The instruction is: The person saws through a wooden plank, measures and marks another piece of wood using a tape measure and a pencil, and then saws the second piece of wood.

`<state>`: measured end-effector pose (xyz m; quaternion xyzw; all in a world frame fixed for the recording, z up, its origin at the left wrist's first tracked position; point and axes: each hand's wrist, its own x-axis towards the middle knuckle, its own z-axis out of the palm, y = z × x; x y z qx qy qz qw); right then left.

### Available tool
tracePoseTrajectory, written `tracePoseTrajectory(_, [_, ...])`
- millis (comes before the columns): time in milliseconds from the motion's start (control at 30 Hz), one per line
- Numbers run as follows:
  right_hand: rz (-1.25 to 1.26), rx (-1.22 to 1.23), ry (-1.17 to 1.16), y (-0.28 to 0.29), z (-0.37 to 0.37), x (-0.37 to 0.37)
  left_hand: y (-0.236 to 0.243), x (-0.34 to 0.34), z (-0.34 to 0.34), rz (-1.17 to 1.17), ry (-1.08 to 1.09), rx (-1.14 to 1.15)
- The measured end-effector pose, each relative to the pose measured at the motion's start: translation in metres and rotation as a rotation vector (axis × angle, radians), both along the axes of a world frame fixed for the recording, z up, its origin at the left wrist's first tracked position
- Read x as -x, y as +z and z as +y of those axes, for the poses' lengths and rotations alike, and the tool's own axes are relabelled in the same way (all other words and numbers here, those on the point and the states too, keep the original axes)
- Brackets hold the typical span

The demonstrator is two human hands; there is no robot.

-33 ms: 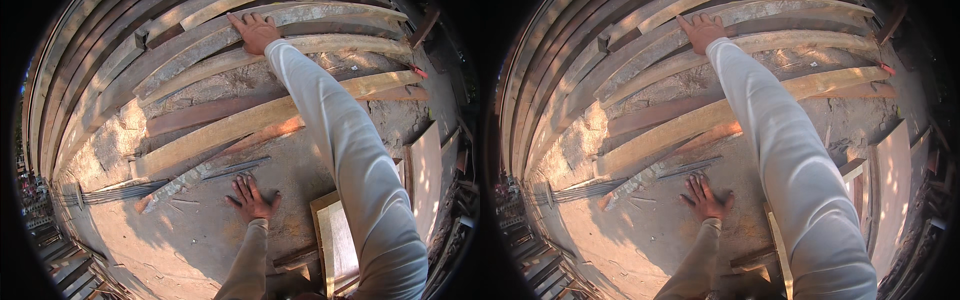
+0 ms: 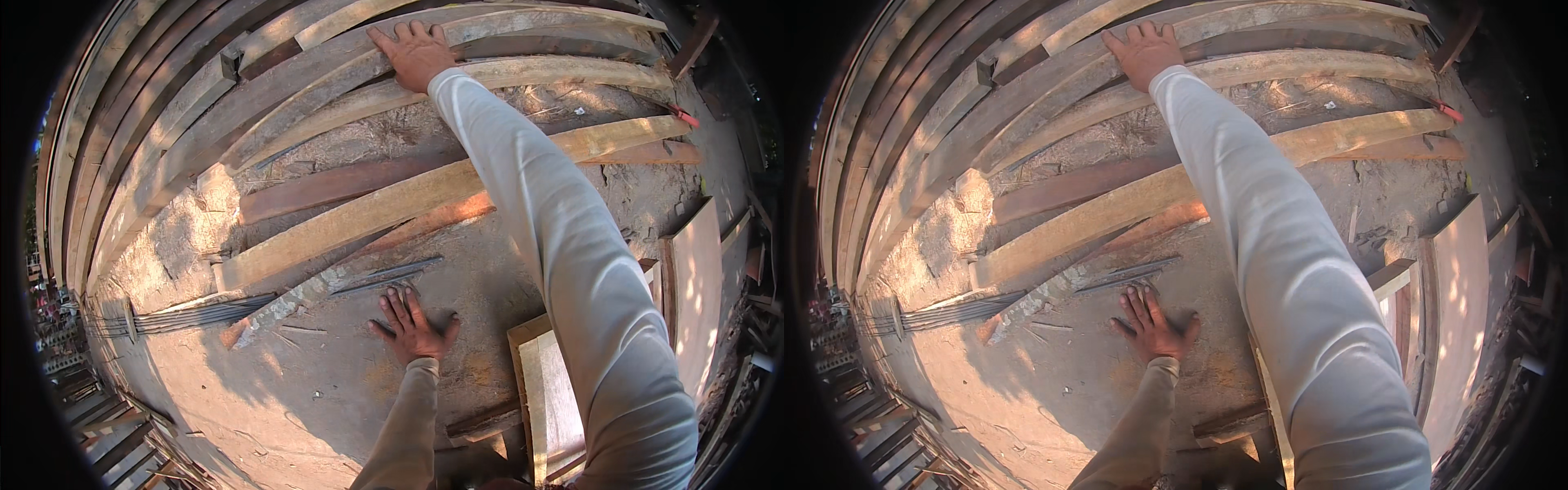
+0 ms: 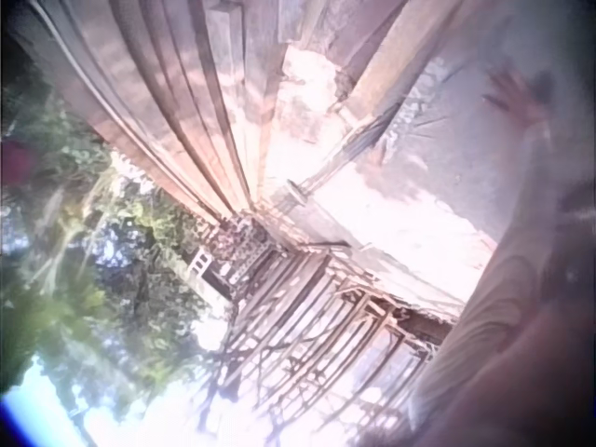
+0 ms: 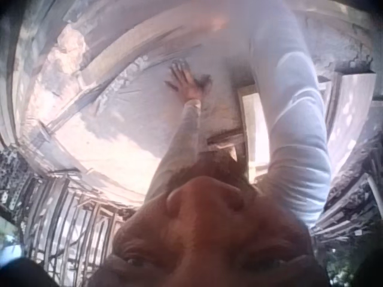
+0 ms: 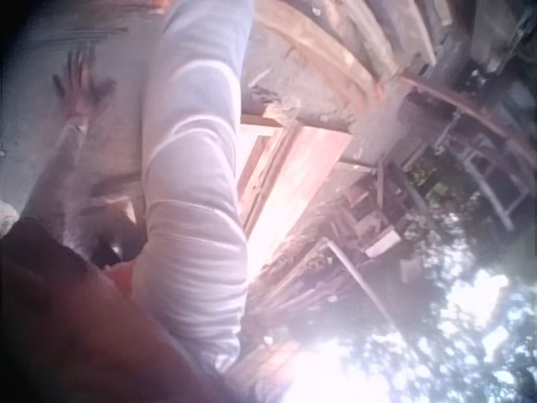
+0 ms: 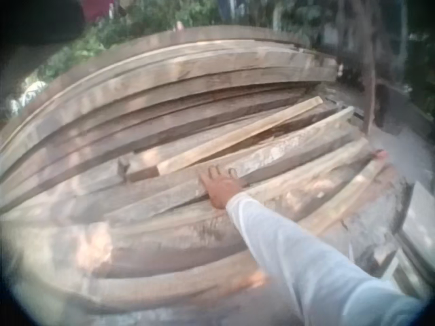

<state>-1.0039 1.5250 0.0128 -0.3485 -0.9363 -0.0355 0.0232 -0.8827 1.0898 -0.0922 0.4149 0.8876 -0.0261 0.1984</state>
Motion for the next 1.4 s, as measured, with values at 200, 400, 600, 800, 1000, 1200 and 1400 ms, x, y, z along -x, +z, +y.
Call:
tracePoseTrajectory(200, [0.218,-0.237,0.083,-0.052,-0.040,-0.039,-0.015,-0.012,-0.010,0.027,0.028,-0.016])
tracePoseTrajectory(400, [0.312,-0.068,0.454,0.006,-0.100,-0.141,-0.027,-0.047,-0.028,0.167,-0.025,-0.168])
tracePoseTrajectory(600, [0.435,0.054,0.785,0.108,-0.295,-0.282,0.034,-0.114,-0.039,-0.026,0.072,0.315])
tracePoseTrajectory(800, [0.619,0.001,0.805,0.209,-0.524,-0.425,0.066,-0.196,-0.136,0.084,0.063,-0.125])
tracePoseTrajectory(1000, [0.497,0.324,0.940,0.338,-0.739,-0.548,0.133,-0.277,-0.307,-0.463,0.243,-0.606])
tracePoseTrajectory(1200, [0.405,0.557,0.997,0.433,-0.915,-0.622,0.260,-0.502,-0.482,-1.309,0.619,-1.391])
tracePoseTrajectory(1400, [0.225,0.615,0.957,0.495,-1.108,-0.680,0.391,-0.546,-0.617,-1.788,0.999,-1.663])
